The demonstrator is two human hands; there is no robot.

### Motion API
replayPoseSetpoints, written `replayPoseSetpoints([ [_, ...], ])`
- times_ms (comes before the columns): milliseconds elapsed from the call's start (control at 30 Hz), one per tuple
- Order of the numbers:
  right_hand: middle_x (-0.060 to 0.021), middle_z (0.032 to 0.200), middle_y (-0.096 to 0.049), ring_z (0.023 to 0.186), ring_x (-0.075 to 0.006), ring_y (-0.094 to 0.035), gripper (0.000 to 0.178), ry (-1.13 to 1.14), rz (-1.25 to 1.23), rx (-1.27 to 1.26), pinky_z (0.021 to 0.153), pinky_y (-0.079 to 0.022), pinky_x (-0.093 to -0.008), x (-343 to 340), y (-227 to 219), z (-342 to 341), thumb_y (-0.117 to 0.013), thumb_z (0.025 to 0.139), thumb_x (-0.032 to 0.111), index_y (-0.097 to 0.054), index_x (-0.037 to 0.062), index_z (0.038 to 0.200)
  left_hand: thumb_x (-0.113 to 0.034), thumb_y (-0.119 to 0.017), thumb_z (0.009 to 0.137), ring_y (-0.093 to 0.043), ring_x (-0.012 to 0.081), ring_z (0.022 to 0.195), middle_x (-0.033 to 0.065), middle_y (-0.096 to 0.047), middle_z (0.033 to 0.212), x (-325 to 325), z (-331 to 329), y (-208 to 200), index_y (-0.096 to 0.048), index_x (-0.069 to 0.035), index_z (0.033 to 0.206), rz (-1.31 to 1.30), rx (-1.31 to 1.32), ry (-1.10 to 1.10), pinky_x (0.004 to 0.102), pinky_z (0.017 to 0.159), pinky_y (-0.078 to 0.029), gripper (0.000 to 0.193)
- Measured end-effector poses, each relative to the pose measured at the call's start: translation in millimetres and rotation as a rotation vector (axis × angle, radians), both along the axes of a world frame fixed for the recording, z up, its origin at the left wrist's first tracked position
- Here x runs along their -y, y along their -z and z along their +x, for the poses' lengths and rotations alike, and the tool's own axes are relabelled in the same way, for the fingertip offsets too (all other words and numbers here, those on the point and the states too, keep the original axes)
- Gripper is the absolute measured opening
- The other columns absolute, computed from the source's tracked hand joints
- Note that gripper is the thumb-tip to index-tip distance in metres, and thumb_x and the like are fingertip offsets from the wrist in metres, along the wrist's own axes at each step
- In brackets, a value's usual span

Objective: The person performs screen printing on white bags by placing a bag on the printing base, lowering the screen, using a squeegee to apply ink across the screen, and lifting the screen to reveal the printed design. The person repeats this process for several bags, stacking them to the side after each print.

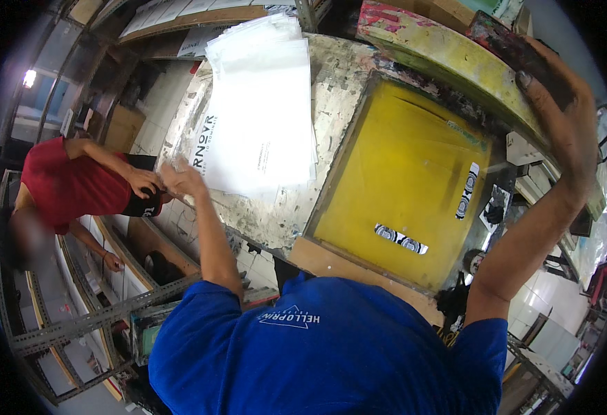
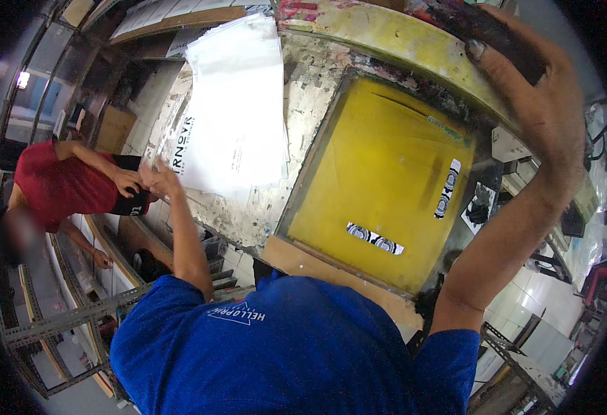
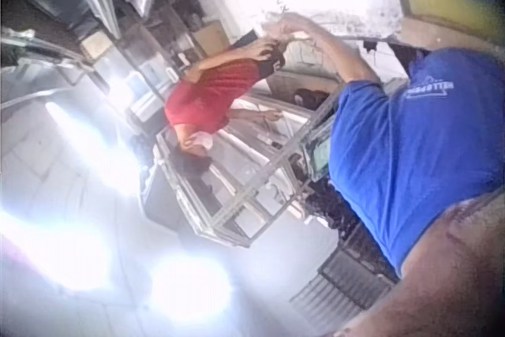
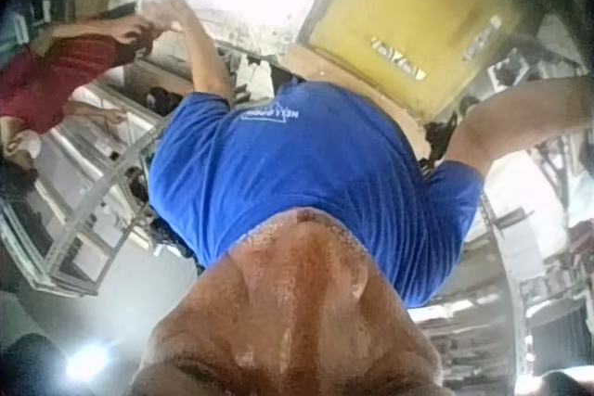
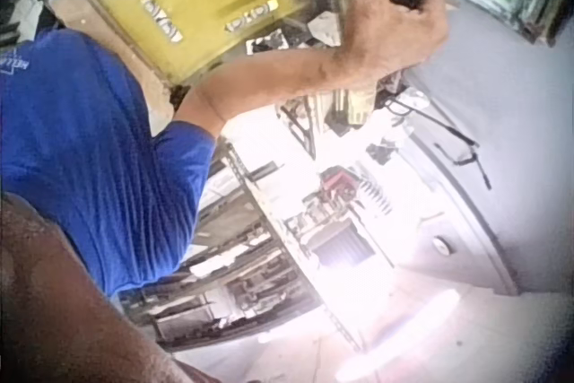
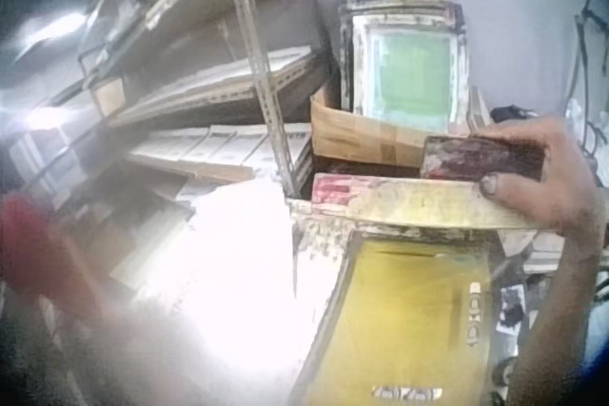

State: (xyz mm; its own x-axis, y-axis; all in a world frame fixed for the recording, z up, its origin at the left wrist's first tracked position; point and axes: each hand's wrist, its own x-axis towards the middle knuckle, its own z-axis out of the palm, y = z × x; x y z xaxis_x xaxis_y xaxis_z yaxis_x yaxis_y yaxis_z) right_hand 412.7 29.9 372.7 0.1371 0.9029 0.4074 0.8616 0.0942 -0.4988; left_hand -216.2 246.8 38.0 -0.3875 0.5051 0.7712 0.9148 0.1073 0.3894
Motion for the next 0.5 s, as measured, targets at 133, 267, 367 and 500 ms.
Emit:
replayPoseSetpoints([
  [133, -0.0143, 0.127, -0.069, 0.114, -0.0195, -0.065, 0.046, -0.006, 0.020, -0.016, 0.107, -0.047, -0.0344, -3.1, 3.8, 2.4, -0.068, 0.096, 0.015, -0.061, 0.0020, 0.140, -0.026, -0.088, 0.075, -0.062, 0.0249, 0.104, 0.0006, -0.068, 0.104, 61.8, 134.6, 13.4, -0.079, -0.017, 0.096, -0.109, -0.075, 0.690, 0.0422, 0.089, -0.042, 0.024],
  [267, -0.0136, 0.127, -0.069, 0.113, -0.0183, -0.064, 0.047, 0.002, -0.007, -0.039, 0.106, -0.047, -0.0335, -2.5, 0.6, 9.1, -0.069, 0.096, 0.015, -0.061, 0.0027, 0.140, -0.029, -0.087, 0.074, -0.054, 0.0256, 0.103, 0.0012, -0.062, 0.103, 99.1, 208.8, 32.6, -0.080, -0.021, 0.098, -0.456, -0.176, 0.704, 0.0447, 0.086, -0.038, 0.026],
  [367, -0.0133, 0.127, -0.069, 0.114, -0.0178, -0.064, 0.047, -0.027, -0.014, -0.062, 0.106, -0.047, -0.0330, -4.1, -3.4, 1.7, -0.069, 0.096, 0.014, -0.061, 0.0023, 0.140, -0.021, -0.086, 0.075, -0.054, 0.0258, 0.103, 0.0015, -0.062, 0.102, 97.6, 214.9, 41.8, -0.080, -0.019, 0.087, -0.432, -0.059, 0.640, 0.0447, 0.085, -0.037, 0.013],
  [500, -0.0131, 0.126, -0.069, 0.113, -0.0180, -0.064, 0.047, -0.073, 0.054, 0.018, 0.105, -0.047, -0.0326, -2.4, -1.5, 0.4, -0.069, 0.096, 0.015, -0.061, 0.0032, 0.141, -0.017, -0.084, 0.076, -0.054, 0.0260, 0.104, 0.0005, -0.064, 0.104, 85.0, 223.9, 27.0, -0.079, -0.018, 0.081, -0.293, 0.024, 0.675, 0.0441, 0.085, -0.037, 0.007],
])
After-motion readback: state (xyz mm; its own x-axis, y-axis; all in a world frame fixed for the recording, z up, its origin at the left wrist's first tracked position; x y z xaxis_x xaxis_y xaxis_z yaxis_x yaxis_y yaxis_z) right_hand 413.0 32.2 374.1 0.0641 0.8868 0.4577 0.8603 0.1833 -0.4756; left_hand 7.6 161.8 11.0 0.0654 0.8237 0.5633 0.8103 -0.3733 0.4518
